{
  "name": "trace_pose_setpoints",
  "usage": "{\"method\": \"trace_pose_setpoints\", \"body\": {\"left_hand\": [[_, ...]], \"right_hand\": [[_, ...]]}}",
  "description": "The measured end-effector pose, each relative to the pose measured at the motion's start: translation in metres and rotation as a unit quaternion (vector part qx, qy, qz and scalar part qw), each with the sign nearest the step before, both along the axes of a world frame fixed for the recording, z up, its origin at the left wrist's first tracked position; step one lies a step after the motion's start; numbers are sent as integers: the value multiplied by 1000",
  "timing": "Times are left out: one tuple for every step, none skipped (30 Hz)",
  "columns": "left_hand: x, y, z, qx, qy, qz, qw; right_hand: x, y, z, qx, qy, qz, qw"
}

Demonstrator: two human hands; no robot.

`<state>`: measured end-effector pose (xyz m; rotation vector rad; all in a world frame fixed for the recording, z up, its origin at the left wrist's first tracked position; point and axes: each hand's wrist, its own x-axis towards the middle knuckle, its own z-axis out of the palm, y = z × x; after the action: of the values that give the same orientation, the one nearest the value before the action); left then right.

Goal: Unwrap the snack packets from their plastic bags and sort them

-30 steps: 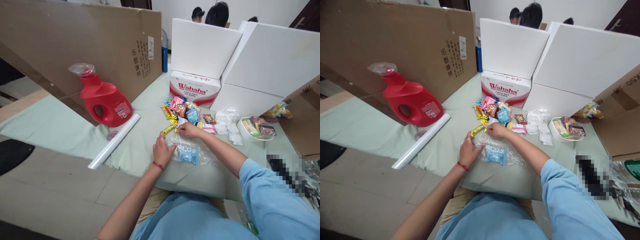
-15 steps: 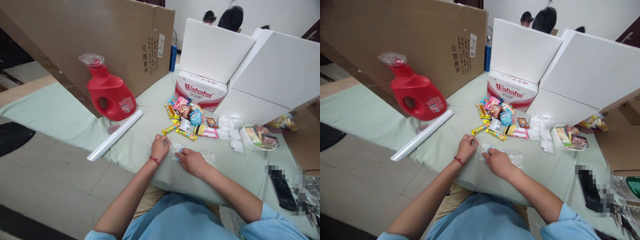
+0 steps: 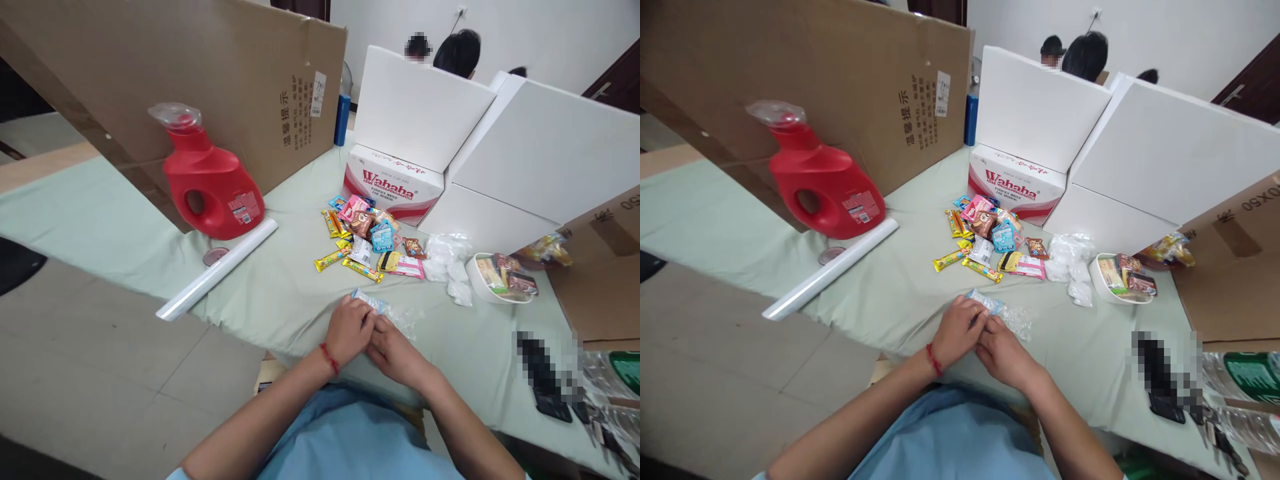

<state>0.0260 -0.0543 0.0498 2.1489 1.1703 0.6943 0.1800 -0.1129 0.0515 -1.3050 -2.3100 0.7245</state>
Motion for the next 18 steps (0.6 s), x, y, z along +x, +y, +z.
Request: {"method": "trace_pose_setpoints", "body": {"left_hand": [[2, -6, -3, 31, 25, 3, 999], [4, -13, -7, 61, 47, 10, 997], [4, -18, -11, 88, 66, 18, 994], [5, -23, -16, 114, 78, 24, 990], [5, -27, -21, 138, 84, 27, 987], [6, -30, -25, 160, 86, 27, 983], [7, -32, -30, 180, 88, 25, 979], [7, -33, -35, 198, 91, 20, 976], [8, -34, -40, 213, 98, 11, 972], [8, -33, -43, 225, 107, 2, 968], [7, -33, -46, 235, 120, -7, 965], [7, -32, -48, 241, 133, -14, 961], [6, -31, -49, 245, 145, -19, 958], [5, -31, -49, 247, 156, -22, 956], [4, -30, -49, 247, 166, -25, 955], [4, -31, -49, 245, 174, -28, 953], [4, -31, -48, 244, 179, -31, 953], [4, -31, -48, 240, 184, -33, 952]], "right_hand": [[8, -3, 2, -17, 32, -11, 999], [16, -6, 3, -26, 59, -46, 997], [24, -9, 2, -19, 75, -105, 991], [31, -10, -1, 4, 76, -179, 981], [38, -11, -5, 39, 60, -256, 964], [44, -11, -11, 76, 33, -320, 944], [50, -10, -18, 105, 1, -364, 925], [55, -9, -24, 120, -27, -386, 914], [59, -8, -28, 116, -46, -389, 913], [62, -7, -31, 95, -51, -382, 918], [64, -5, -31, 59, -40, -371, 926], [64, -3, -28, 17, -15, -361, 932], [63, 0, -23, -26, 22, -353, 935], [60, 3, -16, -62, 67, -349, 933], [56, 8, -8, -87, 115, -345, 928], [50, 14, 0, -101, 157, -337, 923], [42, 21, 7, -105, 187, -323, 922], [34, 29, 13, -102, 201, -303, 926]]}}
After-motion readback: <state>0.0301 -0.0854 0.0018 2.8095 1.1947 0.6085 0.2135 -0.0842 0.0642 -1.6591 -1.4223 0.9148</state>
